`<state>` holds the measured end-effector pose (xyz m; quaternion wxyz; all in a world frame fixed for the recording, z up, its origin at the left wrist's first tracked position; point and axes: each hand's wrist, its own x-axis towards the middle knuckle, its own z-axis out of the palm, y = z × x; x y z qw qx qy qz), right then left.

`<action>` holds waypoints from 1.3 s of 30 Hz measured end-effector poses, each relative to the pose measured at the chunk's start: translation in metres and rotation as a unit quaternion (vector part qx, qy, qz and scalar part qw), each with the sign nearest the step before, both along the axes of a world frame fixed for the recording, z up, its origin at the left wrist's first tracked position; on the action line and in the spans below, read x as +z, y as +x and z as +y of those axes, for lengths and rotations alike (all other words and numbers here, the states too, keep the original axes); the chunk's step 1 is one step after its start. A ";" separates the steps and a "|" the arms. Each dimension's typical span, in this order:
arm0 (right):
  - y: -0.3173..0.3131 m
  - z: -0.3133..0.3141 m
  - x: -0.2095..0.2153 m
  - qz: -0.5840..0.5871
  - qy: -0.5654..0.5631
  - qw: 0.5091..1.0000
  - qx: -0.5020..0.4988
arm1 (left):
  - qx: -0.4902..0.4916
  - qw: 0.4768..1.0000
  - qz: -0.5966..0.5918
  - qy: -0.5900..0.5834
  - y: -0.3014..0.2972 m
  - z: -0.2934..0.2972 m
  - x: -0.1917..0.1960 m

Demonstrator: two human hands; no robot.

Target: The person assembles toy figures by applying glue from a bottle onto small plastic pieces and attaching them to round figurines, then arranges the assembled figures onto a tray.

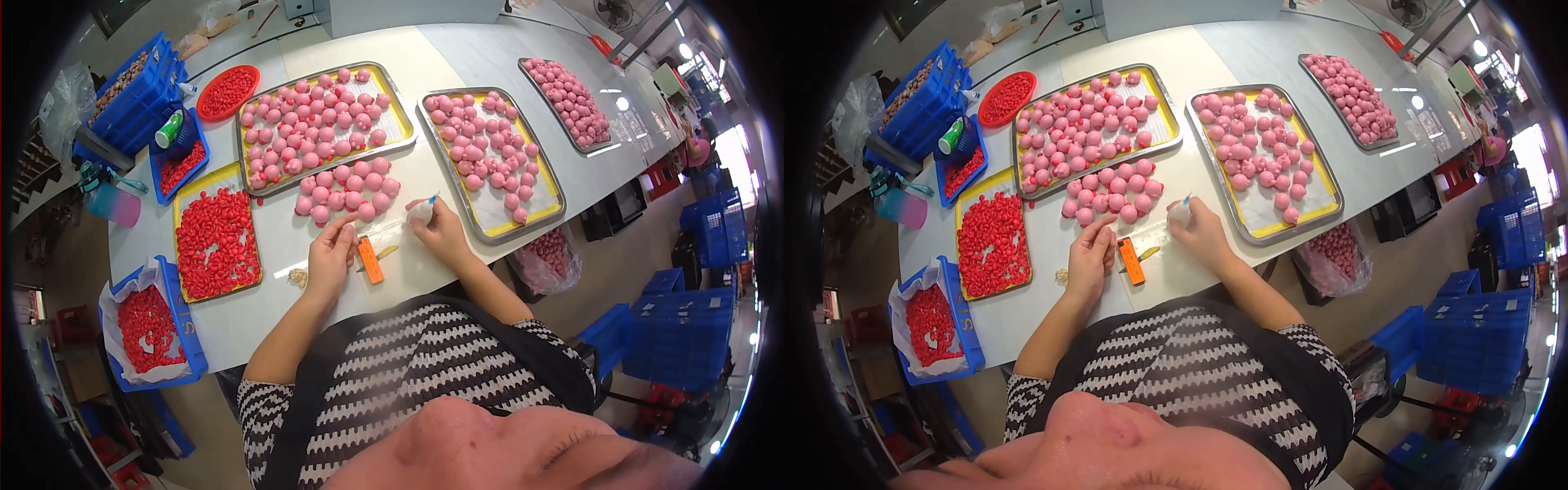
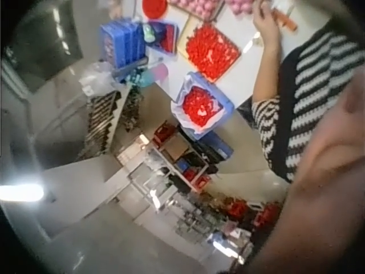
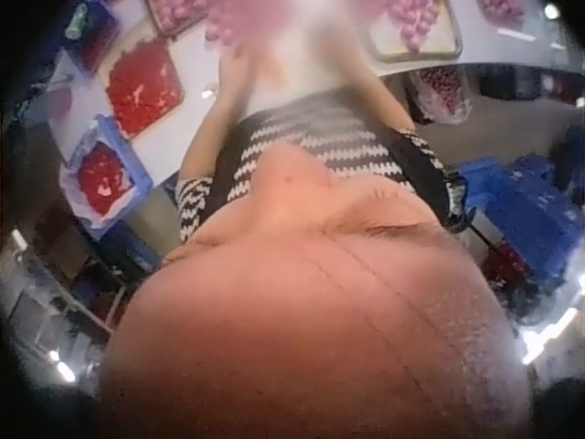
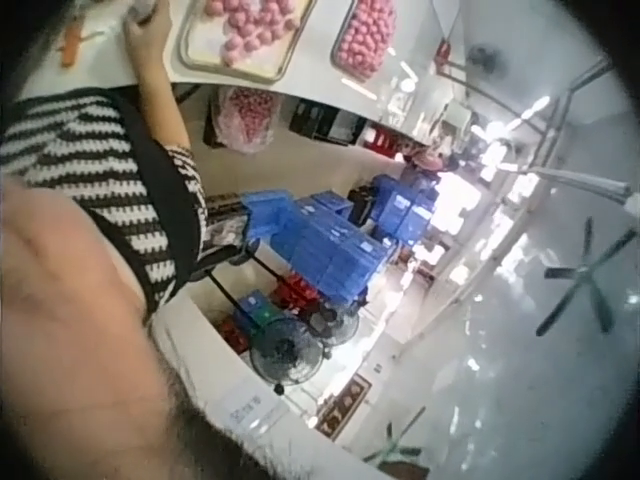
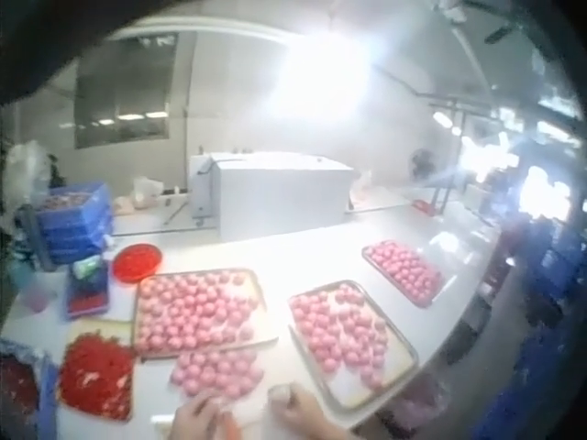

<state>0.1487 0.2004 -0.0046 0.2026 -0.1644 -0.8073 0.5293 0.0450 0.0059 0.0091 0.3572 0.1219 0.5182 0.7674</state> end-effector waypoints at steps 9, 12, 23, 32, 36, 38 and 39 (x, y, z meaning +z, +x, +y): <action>0.010 -0.014 0.006 0.070 -0.187 0.975 0.095 | 0.014 0.998 0.043 -0.040 -0.001 -0.004 -0.003; 0.016 -0.017 0.001 0.051 -0.197 0.974 0.099 | 0.021 0.993 0.083 -0.077 -0.001 -0.001 -0.008; 0.028 -0.027 0.014 0.089 -0.052 0.994 0.025 | 0.080 0.945 0.288 -0.134 0.006 0.001 -0.001; 0.026 -0.032 0.027 0.100 0.069 0.992 0.031 | 0.084 0.914 0.364 -0.160 0.009 0.001 0.006; 0.025 -0.034 0.033 0.108 0.133 0.985 0.023 | 0.085 0.913 0.367 -0.153 0.009 0.001 0.006; 0.024 -0.034 0.033 0.111 0.144 0.983 0.021 | 0.077 0.913 0.368 -0.159 0.009 0.000 0.008; 0.024 -0.034 0.032 0.113 0.156 0.981 0.019 | 0.078 0.913 0.367 -0.159 0.009 0.000 0.007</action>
